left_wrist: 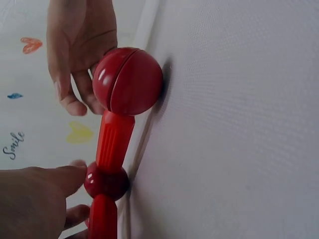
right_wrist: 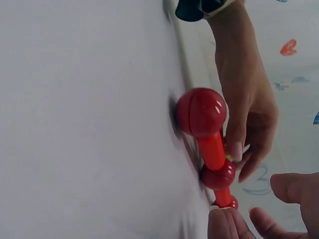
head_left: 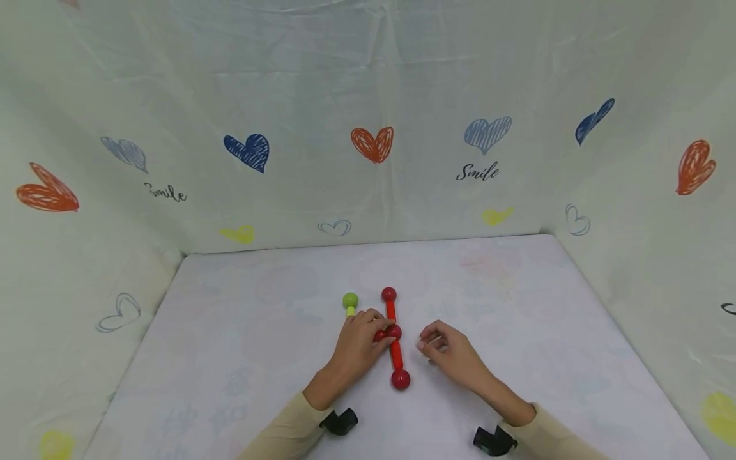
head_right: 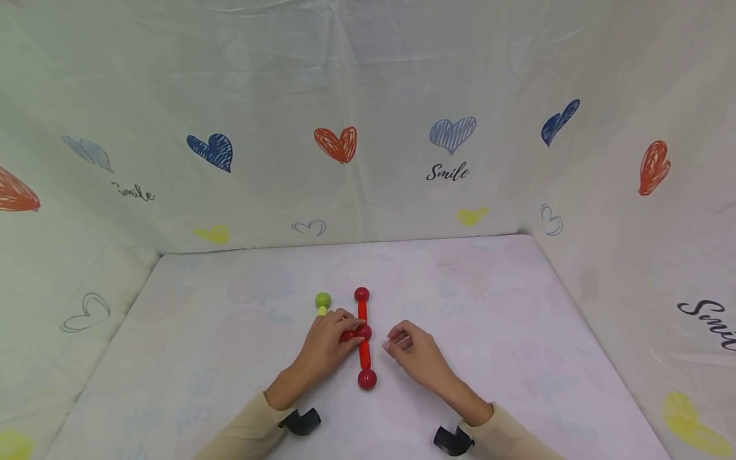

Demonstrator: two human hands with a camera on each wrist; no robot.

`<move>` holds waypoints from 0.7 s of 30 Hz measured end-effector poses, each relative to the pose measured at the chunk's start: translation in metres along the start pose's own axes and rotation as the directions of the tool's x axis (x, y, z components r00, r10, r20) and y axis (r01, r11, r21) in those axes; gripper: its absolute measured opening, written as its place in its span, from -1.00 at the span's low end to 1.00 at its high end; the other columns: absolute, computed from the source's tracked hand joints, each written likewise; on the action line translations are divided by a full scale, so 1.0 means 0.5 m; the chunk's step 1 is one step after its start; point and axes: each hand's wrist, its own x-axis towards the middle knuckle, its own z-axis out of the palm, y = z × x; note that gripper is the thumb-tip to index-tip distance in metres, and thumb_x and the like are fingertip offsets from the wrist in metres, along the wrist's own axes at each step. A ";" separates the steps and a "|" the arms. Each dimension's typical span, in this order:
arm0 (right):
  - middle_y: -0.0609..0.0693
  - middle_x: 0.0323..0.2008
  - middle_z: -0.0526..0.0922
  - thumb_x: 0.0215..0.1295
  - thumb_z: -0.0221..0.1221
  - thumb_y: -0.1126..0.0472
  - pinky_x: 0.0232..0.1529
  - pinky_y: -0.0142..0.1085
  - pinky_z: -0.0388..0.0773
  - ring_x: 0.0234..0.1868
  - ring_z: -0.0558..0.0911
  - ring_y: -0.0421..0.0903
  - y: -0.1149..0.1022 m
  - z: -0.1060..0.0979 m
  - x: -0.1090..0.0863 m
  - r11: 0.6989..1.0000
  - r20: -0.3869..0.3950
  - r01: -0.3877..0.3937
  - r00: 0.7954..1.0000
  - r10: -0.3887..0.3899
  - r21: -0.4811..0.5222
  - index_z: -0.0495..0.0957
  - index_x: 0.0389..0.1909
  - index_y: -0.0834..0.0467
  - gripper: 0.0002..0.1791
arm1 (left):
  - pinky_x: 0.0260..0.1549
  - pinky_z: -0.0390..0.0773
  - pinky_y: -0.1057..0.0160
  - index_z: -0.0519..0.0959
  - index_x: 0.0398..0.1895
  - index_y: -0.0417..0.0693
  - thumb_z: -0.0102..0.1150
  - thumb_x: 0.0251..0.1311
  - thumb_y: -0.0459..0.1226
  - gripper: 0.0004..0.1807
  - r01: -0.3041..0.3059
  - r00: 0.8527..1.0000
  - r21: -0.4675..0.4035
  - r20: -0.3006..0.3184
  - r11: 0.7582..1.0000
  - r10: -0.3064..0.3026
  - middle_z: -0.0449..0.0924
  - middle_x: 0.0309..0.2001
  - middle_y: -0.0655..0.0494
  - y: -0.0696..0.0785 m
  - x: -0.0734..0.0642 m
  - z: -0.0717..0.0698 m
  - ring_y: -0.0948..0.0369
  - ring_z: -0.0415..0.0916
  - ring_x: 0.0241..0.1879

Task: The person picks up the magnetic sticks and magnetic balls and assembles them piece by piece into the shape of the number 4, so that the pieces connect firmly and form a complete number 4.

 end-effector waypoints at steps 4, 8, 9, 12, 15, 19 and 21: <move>0.05 -0.23 0.68 0.45 0.30 0.32 -0.31 -0.33 0.70 -0.30 0.71 -0.06 0.005 -0.027 0.014 1.000 -0.045 -0.016 0.999 0.016 -0.001 0.58 -0.05 0.30 -0.83 | -0.01 0.59 0.12 0.74 0.14 0.05 0.58 0.19 -0.15 -0.56 -0.036 0.998 -0.026 -0.051 0.999 0.035 0.65 -0.02 0.14 -0.019 -0.004 -0.012 0.17 0.59 0.00; 0.08 -0.22 0.69 0.46 0.28 0.33 -0.30 -0.32 0.71 -0.29 0.71 -0.04 0.013 -0.055 0.025 0.999 -0.080 -0.038 0.996 0.037 -0.007 0.57 -0.04 0.32 -0.83 | 0.03 0.58 0.06 0.74 0.13 0.01 0.58 0.18 -0.20 -0.57 -0.050 0.994 -0.032 -0.101 0.998 0.047 0.64 -0.01 0.10 -0.047 -0.005 -0.034 0.12 0.59 0.02; 0.09 -0.21 0.70 0.46 0.27 0.33 -0.30 -0.32 0.71 -0.28 0.72 -0.03 0.015 -0.062 0.027 0.999 -0.086 -0.039 0.996 0.038 -0.011 0.57 -0.03 0.33 -0.82 | 0.03 0.58 0.04 0.74 0.12 0.00 0.58 0.18 -0.21 -0.58 -0.048 0.993 -0.036 -0.110 0.998 0.044 0.64 -0.01 0.09 -0.053 -0.006 -0.041 0.10 0.58 0.02; 0.14 -0.19 0.71 0.48 0.27 0.32 -0.30 -0.31 0.71 -0.27 0.72 -0.02 0.026 -0.085 0.035 0.999 -0.101 -0.028 0.995 0.026 -0.020 0.56 -0.01 0.36 -0.79 | 0.02 0.59 0.02 0.74 0.10 -0.02 0.58 0.18 -0.24 -0.59 -0.029 0.990 -0.033 -0.136 0.999 0.024 0.65 -0.01 0.07 -0.074 -0.006 -0.061 0.07 0.59 0.00; 0.17 -0.17 0.72 0.49 0.26 0.31 -0.30 -0.31 0.71 -0.27 0.74 0.01 0.037 -0.108 0.044 0.999 -0.126 -0.013 0.992 0.008 -0.035 0.56 0.01 0.38 -0.77 | 0.02 0.59 -0.01 0.74 0.08 -0.06 0.58 0.17 -0.26 -0.60 0.008 0.987 -0.030 -0.160 1.000 -0.013 0.66 0.00 0.04 -0.096 -0.007 -0.079 0.03 0.60 0.01; 0.22 -0.13 0.72 0.50 0.25 0.31 -0.29 -0.34 0.69 -0.24 0.75 0.06 0.049 -0.137 0.054 0.996 -0.161 -0.009 0.987 -0.006 -0.088 0.56 0.06 0.40 -0.74 | 0.07 0.57 -0.06 0.74 0.10 -0.10 0.56 0.20 -0.28 -0.61 0.057 0.981 -0.011 -0.185 0.998 -0.058 0.67 0.02 0.01 -0.136 -0.008 -0.100 -0.01 0.59 0.04; 0.25 -0.08 0.73 0.50 0.24 0.29 -0.24 -0.33 0.69 -0.18 0.76 0.10 0.053 -0.151 0.059 0.990 -0.177 -0.013 0.984 -0.013 -0.141 0.57 0.10 0.40 -0.71 | 0.11 0.56 -0.10 0.73 0.12 -0.12 0.54 0.23 -0.27 -0.60 0.074 0.978 0.007 -0.196 0.997 -0.071 0.67 0.06 -0.02 -0.158 -0.009 -0.111 -0.04 0.58 0.09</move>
